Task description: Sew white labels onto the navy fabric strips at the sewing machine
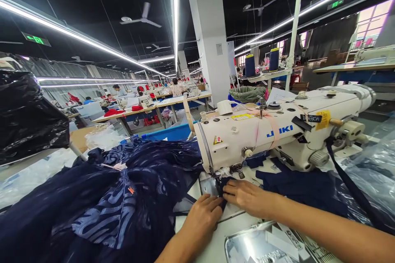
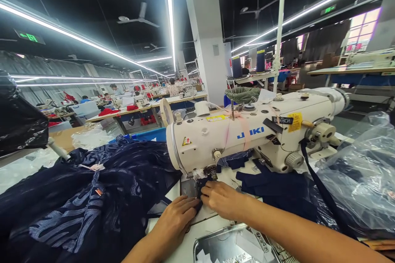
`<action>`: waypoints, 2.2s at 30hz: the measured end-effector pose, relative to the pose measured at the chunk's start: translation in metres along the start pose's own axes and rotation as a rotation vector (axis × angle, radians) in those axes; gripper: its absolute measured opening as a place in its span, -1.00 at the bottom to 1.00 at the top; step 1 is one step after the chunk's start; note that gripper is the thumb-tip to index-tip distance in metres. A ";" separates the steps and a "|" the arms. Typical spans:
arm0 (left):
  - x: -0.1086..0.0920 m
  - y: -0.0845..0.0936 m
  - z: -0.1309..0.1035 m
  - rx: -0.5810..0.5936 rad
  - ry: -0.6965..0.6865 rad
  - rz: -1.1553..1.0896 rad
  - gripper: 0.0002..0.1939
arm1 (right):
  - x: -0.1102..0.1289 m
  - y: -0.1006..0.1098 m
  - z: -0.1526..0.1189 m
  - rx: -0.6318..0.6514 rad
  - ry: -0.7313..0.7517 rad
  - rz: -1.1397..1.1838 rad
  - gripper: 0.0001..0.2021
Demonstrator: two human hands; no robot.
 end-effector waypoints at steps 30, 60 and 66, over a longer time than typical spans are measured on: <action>-0.010 -0.026 0.005 -0.253 0.069 0.186 -0.72 | -0.001 -0.011 -0.008 -0.236 -0.086 0.067 -0.74; 0.000 -0.026 0.015 -0.177 0.323 0.079 -0.84 | -0.018 -0.010 -0.007 -0.036 -0.086 0.034 -0.61; -0.003 -0.027 0.016 -0.209 0.287 0.126 -0.81 | -0.021 -0.015 -0.011 -0.008 -0.116 0.091 -0.55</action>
Point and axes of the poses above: each hand's wrist, its own z-axis towards the middle knuckle, its own y-axis out of the back of the hand, x = y × z, the point moved 3 cm from there along z, towards the middle knuckle, and after that the axes turned 14 degrees about -x, right-handed, at the moved point
